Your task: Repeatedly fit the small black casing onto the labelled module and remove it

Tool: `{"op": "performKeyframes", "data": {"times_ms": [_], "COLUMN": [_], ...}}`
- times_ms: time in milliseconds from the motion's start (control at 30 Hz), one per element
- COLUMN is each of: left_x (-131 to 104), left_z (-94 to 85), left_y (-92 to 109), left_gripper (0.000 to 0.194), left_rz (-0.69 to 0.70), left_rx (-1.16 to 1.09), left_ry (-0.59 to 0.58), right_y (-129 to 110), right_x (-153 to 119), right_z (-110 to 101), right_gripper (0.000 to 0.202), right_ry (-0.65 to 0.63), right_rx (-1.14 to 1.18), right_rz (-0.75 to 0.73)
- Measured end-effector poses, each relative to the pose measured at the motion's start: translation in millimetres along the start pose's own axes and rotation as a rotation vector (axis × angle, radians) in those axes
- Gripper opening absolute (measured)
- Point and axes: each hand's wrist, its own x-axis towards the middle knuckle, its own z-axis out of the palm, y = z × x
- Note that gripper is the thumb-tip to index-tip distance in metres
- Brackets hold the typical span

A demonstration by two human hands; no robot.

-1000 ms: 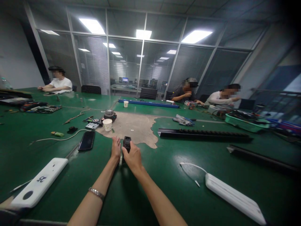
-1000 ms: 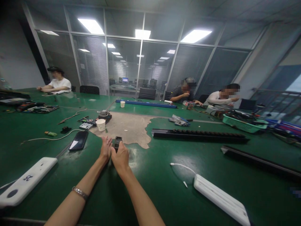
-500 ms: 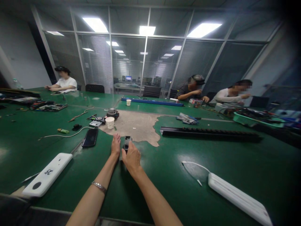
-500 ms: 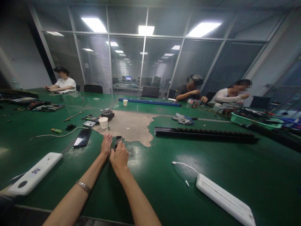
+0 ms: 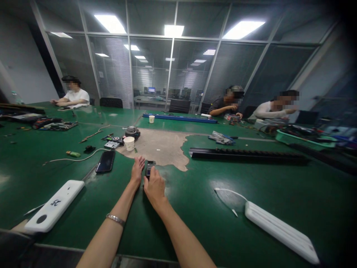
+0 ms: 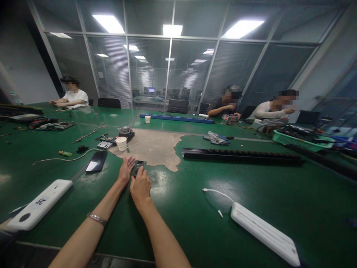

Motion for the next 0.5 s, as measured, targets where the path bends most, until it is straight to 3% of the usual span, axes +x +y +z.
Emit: {"op": "performKeyframes", "data": {"times_ms": [167, 300, 500], "left_x": [0, -1, -7], "left_z": [1.3, 0.2, 4.8], "left_y": [0, 1, 1], "left_gripper": [0.064, 0.066, 0.068], "left_rz": [-0.03, -0.043, -0.084], "left_rx": [-0.034, -0.071, -0.104], "left_ry": [0.0, 0.0, -0.059], "right_y": [-2, 0, 54], "right_x": [8, 22, 20], "right_z": [-4, -29, -58], "right_gripper": [0.054, 0.053, 0.051], "right_ry": [0.079, 0.213, 0.279], "right_rx": [0.113, 0.194, 0.146], "right_rz": [-0.016, -0.062, -0.008]}}
